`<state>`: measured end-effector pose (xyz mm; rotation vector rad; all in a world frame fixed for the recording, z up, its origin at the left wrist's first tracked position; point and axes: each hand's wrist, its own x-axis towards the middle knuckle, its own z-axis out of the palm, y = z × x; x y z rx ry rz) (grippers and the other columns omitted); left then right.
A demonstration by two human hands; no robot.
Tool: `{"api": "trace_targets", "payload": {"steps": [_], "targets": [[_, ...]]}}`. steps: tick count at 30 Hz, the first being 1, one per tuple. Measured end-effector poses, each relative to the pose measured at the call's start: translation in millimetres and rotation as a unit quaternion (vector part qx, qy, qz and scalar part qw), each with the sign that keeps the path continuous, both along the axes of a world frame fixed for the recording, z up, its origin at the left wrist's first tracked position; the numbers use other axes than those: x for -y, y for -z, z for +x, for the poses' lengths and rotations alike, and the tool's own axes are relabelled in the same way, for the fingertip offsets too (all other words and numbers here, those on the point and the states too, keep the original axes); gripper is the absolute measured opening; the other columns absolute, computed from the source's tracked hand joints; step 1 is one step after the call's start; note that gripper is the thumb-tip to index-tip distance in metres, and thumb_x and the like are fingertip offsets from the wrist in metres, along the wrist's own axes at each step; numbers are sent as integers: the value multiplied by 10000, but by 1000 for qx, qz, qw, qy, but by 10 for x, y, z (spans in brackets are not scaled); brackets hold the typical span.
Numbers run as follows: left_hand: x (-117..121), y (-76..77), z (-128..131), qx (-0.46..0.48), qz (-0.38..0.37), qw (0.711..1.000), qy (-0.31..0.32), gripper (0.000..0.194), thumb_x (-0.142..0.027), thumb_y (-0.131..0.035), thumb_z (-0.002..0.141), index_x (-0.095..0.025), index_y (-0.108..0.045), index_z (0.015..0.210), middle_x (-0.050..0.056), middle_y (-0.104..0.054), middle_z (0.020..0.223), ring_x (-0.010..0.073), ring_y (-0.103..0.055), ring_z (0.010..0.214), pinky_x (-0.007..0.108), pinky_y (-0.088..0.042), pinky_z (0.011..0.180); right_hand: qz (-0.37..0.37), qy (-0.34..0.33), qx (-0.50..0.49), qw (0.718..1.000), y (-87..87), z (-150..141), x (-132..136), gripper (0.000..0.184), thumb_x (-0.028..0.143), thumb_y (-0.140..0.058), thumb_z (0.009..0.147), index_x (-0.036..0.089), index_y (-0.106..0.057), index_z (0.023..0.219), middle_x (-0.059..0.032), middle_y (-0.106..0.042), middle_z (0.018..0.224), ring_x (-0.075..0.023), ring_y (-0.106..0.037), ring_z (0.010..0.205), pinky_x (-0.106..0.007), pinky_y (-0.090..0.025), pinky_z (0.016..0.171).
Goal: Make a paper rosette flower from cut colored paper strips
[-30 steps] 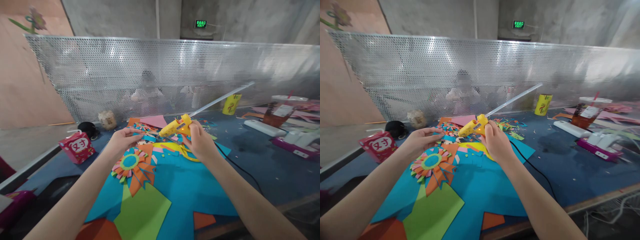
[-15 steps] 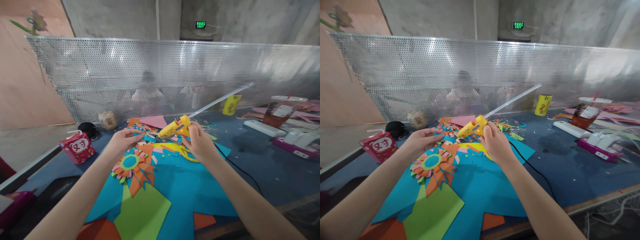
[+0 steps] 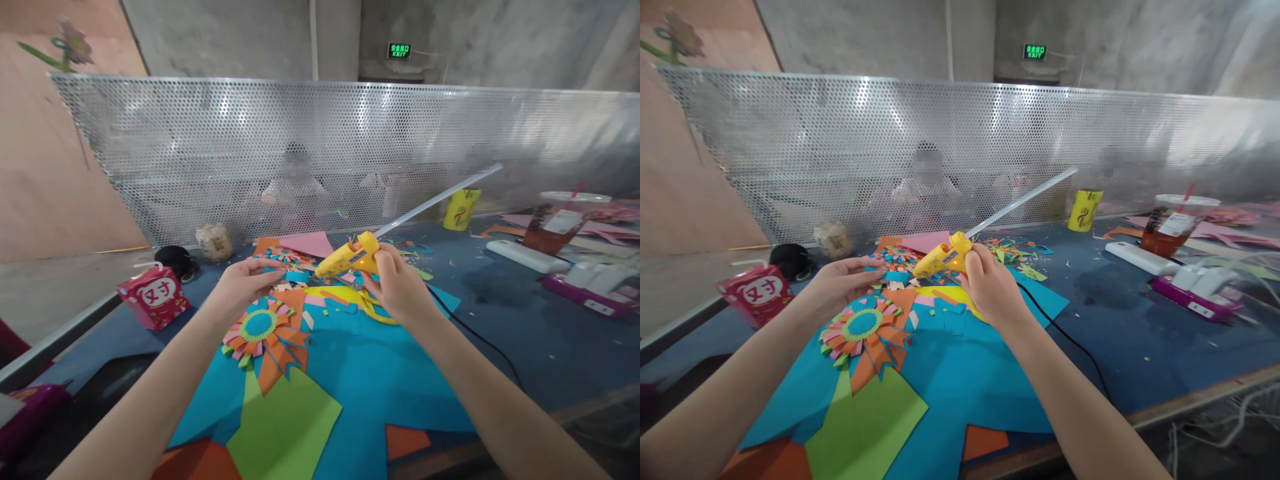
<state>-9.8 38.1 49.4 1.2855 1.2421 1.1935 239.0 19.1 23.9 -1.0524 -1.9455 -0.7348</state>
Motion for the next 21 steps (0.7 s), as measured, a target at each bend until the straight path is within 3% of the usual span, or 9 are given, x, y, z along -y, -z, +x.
{"api": "trace_targets", "payload": {"steps": [14, 21], "targets": [[9, 8, 32, 17, -19, 999, 26, 302, -241, -781, 462, -143, -625, 701, 7, -652, 622, 85, -586, 537, 168, -441, 480, 11, 14, -20, 1000, 1, -4, -1, 141, 175, -425, 773, 206, -314, 854, -131, -526, 934, -234, -581, 755, -313, -471, 516], [-12, 25, 24, 26, -20, 999, 21, 328, -253, -787, 453, -149, -617, 713, 17, -666, 657, 121, -630, 613, 174, -455, 504, -17, -12, -22, 1000, -9, -21, 26, 153, 154, -421, 768, 209, -298, 841, -138, -513, 948, -247, -583, 780, -327, -476, 524]]}}
